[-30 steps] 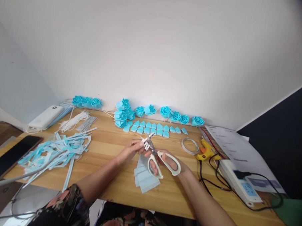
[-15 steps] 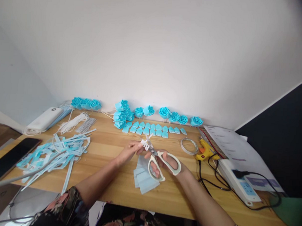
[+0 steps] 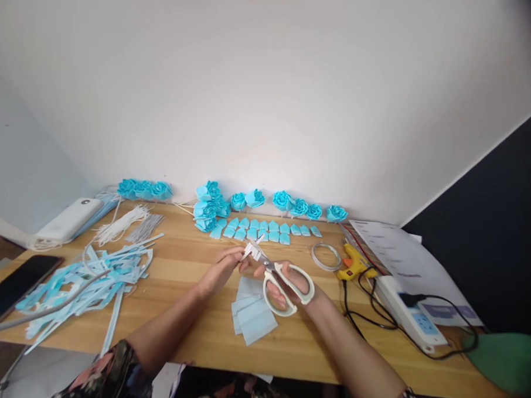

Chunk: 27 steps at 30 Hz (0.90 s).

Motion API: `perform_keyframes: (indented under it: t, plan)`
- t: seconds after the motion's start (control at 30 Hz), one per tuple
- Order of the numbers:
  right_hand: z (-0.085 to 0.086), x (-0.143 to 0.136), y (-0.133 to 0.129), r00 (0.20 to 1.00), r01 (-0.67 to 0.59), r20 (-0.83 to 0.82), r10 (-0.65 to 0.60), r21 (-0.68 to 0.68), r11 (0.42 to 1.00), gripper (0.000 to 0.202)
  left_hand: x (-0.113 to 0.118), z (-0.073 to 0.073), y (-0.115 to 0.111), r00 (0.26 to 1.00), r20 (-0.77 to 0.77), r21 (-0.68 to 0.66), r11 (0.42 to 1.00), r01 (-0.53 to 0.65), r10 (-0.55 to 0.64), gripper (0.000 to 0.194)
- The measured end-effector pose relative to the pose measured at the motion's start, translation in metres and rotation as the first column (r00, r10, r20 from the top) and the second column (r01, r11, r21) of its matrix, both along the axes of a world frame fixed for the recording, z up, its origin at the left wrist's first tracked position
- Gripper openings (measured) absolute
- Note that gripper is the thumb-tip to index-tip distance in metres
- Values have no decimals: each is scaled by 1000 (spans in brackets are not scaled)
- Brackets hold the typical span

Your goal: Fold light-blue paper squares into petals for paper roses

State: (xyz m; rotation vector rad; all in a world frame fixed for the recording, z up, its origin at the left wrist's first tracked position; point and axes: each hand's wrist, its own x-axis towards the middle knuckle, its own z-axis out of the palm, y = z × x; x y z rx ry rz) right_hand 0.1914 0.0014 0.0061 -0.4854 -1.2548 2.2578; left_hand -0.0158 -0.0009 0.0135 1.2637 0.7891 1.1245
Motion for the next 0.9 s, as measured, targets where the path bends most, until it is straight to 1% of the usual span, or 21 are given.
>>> perform_keyframes:
  t: [0.07,0.13,0.2,0.27,0.33,0.37,0.4,0.43,0.5,0.53,0.57,0.6,0.67,0.7,0.73,0.77,0.8,0.83,0.9]
  plan:
    - [1,0,1,1000,-3,-13,3,-3,1000,72,-1,0,1,1000,-29,78,997,6,-3,38]
    - [1,-1,0,1000,12,-27,-12,-3,1000,70,-1,-3,2,998,-63,95,995,-2,8,39]
    - [4,-4,-3,999,41,-16,-41,32,999,66,0,-7,2,997,-79,100,995,-16,24,39]
    - [11,-8,-9,999,17,42,-21,88,996,61,0,-11,3,995,-96,81,996,-27,35,37]
    - [25,-11,-18,990,-53,138,35,125,991,52,-1,-13,4,989,-138,47,998,-40,46,39]
    - [33,-11,-23,984,-50,179,23,147,988,47,-1,-14,4,986,-161,45,998,-45,52,40]
    - [43,-9,-28,977,-8,213,-31,182,983,44,-2,-13,5,982,-181,61,997,-47,58,40]
    - [52,-5,-34,970,37,229,-87,216,976,45,-3,-13,5,978,-198,95,994,-45,63,40]
    - [69,12,-46,957,117,229,-178,257,959,61,-2,-9,5,966,-249,173,985,-25,68,40]
    - [74,24,-53,943,189,221,-249,262,946,68,-1,-6,4,955,-291,201,980,-4,64,39]
    - [78,37,-61,920,280,201,-336,264,923,66,1,-3,2,938,-342,220,975,24,54,39]
    - [80,51,-69,885,390,171,-434,237,890,59,4,0,0,917,-399,233,970,66,34,38]
    - [77,79,-89,771,610,124,-625,141,780,44,13,8,-6,861,-509,257,948,185,-30,38]
    - [74,91,-99,712,687,109,-694,95,720,41,18,12,-9,828,-558,273,928,254,-62,38]
    - [70,102,-111,644,759,73,-762,71,648,45,24,17,-11,797,-598,296,901,317,-85,39]
    - [66,111,-122,580,812,37,-814,60,581,54,31,21,-12,773,-628,329,869,368,-90,38]
    - [63,118,-133,539,840,17,-842,63,539,61,40,24,-11,749,-657,368,832,416,-84,38]
    - [59,123,-143,507,859,13,-862,67,507,62,49,27,-9,727,-684,410,790,455,-64,37]
    - [54,128,-161,476,876,70,-876,51,480,49,72,30,-1,692,-722,483,712,510,-5,39]
